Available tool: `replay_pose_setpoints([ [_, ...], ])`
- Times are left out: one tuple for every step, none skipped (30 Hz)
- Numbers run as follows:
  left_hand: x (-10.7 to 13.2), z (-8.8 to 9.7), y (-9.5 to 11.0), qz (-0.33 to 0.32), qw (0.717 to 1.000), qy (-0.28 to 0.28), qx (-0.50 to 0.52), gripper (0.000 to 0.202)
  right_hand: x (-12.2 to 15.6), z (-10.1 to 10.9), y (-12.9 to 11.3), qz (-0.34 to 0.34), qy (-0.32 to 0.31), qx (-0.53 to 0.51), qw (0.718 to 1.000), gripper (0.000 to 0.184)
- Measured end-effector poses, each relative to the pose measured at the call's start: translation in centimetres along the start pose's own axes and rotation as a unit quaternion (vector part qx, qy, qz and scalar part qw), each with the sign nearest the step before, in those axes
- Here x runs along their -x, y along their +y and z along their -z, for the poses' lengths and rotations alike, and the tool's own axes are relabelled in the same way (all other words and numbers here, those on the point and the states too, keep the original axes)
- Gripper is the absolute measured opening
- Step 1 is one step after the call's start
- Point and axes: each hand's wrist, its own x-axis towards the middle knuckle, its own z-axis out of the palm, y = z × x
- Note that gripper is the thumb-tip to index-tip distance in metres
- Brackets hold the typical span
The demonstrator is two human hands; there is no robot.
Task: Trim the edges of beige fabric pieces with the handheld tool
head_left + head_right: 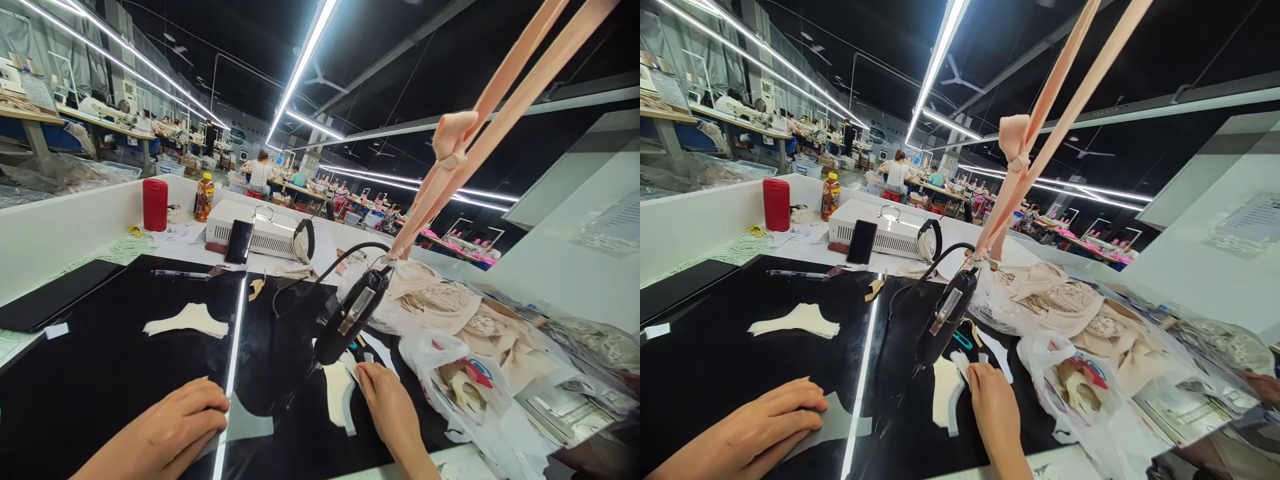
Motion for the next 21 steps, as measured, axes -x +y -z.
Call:
replay_pose_setpoints([
  [0.05,-0.01,-0.02,0.001,1.000,-0.002,-0.002,0.025,-0.02,0.05,-0.03,-0.003,-0.004,-0.003,1.000,0.015],
  [0.09,-0.01,-0.03,0.001,1.000,-0.001,-0.004,0.025,-0.04,0.08,-0.05,-0.007,-0.007,-0.006,1.000,0.016],
  [0.10,0.00,-0.03,-0.001,1.000,0.000,-0.006,0.025,-0.07,0.10,-0.06,-0.010,-0.010,-0.009,1.000,0.016],
  [0.08,0.01,-0.01,-0.003,1.000,0.001,-0.005,0.024,-0.09,0.10,-0.07,-0.013,-0.012,-0.011,1.000,0.017],
  [0.05,0.03,0.02,-0.005,1.000,0.004,-0.004,0.024,-0.11,0.10,-0.07,-0.016,-0.014,-0.014,1.000,0.017],
  [0.00,0.05,0.06,-0.007,1.000,0.006,-0.002,0.023,-0.12,0.09,-0.07,-0.018,-0.015,-0.017,1.000,0.017],
  [-0.06,0.06,0.10,-0.008,1.000,0.009,0.001,0.023,-0.12,0.07,-0.06,-0.019,-0.017,-0.020,0.999,0.017],
  [-0.12,0.07,0.13,-0.009,1.000,0.013,0.004,0.023,-0.12,0.06,-0.05,-0.020,-0.018,-0.024,0.999,0.018],
  [-0.17,0.08,0.15,-0.009,1.000,0.015,0.006,0.022,-0.12,0.04,-0.03,-0.020,-0.019,-0.028,0.999,0.018],
  [-0.21,0.08,0.16,-0.009,1.000,0.016,0.006,0.023,-0.11,0.02,-0.01,-0.021,-0.020,-0.033,0.999,0.018],
  [-0.24,0.08,0.16,-0.009,1.000,0.016,0.006,0.023,-0.11,0.00,0.02,-0.022,-0.022,-0.038,0.999,0.018],
  [-0.26,0.08,0.16,-0.008,1.000,0.017,0.006,0.023,-0.11,-0.02,0.05,-0.024,-0.023,-0.043,0.998,0.018],
  [-0.27,0.09,0.15,-0.007,1.000,0.017,0.006,0.024,-0.12,-0.04,0.08,-0.027,-0.024,-0.049,0.998,0.018],
  [-0.28,0.11,0.15,-0.006,1.000,0.017,0.007,0.024,-0.12,-0.07,0.11,-0.032,-0.025,-0.056,0.998,0.018],
  [-0.29,0.14,0.16,-0.007,1.000,0.017,0.008,0.024,-0.13,-0.10,0.12,-0.036,-0.025,-0.064,0.997,0.018],
  [-0.31,0.17,0.19,-0.008,1.000,0.019,0.007,0.024,-0.14,-0.13,0.13,-0.041,-0.025,-0.074,0.996,0.018],
  [-0.34,0.22,0.23,-0.011,1.000,0.019,0.006,0.023,-0.15,-0.15,0.14,-0.046,-0.023,-0.086,0.995,0.018],
  [-0.38,0.26,0.28,-0.014,1.000,0.019,0.004,0.023,-0.15,-0.14,0.14,-0.051,-0.021,-0.099,0.993,0.018],
  [-0.42,0.31,0.33,-0.017,1.000,0.019,0.001,0.022,-0.15,-0.11,0.17,-0.057,-0.019,-0.115,0.991,0.018],
  [-0.47,0.36,0.39,-0.019,1.000,0.019,-0.002,0.021,-0.14,-0.05,0.24,-0.065,-0.014,-0.133,0.989,0.018],
  [-0.52,0.40,0.45,-0.021,1.000,0.019,-0.005,0.021,-0.13,0.04,0.35,-0.073,-0.007,-0.153,0.986,0.018],
])
